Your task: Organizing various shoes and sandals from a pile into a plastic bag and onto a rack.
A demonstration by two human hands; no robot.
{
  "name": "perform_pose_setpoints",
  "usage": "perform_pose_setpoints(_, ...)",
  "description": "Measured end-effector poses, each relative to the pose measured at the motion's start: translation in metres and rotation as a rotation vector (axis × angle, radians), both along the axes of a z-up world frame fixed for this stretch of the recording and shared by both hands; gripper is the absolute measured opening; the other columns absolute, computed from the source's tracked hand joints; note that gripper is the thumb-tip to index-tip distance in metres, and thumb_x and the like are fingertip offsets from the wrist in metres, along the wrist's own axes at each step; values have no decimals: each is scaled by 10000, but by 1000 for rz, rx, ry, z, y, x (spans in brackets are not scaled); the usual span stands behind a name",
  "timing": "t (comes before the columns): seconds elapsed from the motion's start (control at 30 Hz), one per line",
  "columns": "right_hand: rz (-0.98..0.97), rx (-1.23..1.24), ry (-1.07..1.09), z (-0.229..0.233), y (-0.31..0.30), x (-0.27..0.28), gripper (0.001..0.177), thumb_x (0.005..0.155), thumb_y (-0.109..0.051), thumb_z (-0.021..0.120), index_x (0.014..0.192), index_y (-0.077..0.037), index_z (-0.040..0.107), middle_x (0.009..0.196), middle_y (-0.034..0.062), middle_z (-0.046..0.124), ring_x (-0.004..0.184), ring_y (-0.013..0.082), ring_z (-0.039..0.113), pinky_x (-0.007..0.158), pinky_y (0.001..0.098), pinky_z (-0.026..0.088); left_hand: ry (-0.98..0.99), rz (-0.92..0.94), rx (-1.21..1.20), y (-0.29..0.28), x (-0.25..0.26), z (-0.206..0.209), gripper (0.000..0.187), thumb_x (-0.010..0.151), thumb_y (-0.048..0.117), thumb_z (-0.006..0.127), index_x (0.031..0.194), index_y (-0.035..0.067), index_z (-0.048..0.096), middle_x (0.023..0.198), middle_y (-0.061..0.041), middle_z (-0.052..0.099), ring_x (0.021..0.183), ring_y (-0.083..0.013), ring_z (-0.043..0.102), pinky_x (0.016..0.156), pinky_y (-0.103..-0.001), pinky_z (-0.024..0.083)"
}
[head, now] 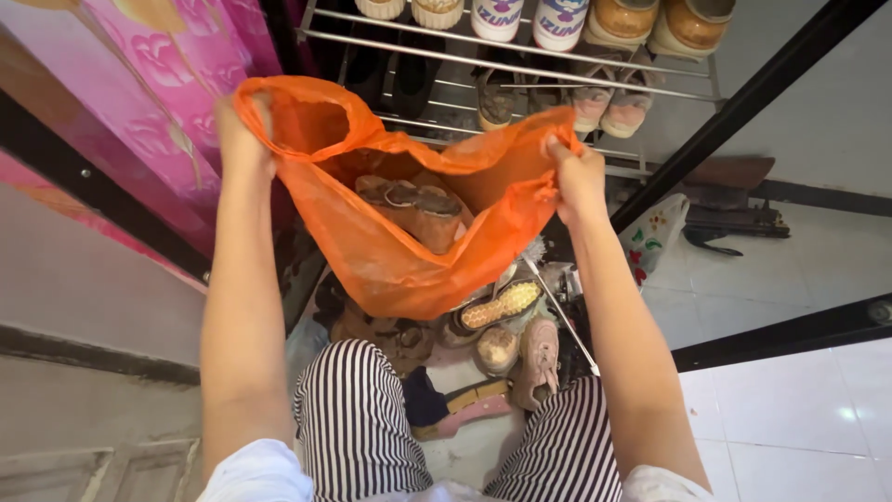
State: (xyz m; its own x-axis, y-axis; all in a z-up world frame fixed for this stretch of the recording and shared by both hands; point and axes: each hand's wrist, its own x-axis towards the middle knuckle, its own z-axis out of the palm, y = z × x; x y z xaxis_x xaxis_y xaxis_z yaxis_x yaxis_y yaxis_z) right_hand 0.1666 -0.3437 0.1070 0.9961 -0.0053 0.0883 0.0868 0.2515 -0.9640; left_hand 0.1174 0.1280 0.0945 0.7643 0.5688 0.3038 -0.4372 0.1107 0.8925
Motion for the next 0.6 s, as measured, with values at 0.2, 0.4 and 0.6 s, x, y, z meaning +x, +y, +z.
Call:
perform_pose_setpoints(0.2,25,-62,62,-44,-24,0,168,960,-126,696,1058,7,728,975,55,751,827,132,710,731,287,564,215,86,85,-5,14,-26,233,899,-19,510,799,106,680,718,64,557,633,-50,495,539,-268,428)
perform_pose_setpoints(0.4,2,-437,135,-58,-40,-18,228,949,-207,705,1016,5,757,936,65,764,789,125,693,708,294,543,407,431,742,-33,4,-14,137,948,91,620,871,3,691,733,-78,673,750,-295,664,621,-372,483)
perform_pose_setpoints(0.6,-198,-1059,-161,-100,-66,-20,619,925,-316,798,1389,-7,529,1182,248,677,1043,404,654,911,461,518,565,637,902,-96,-35,14,511,921,97,640,1408,1,520,1302,-276,552,1179,-483,546,862,-565,486)
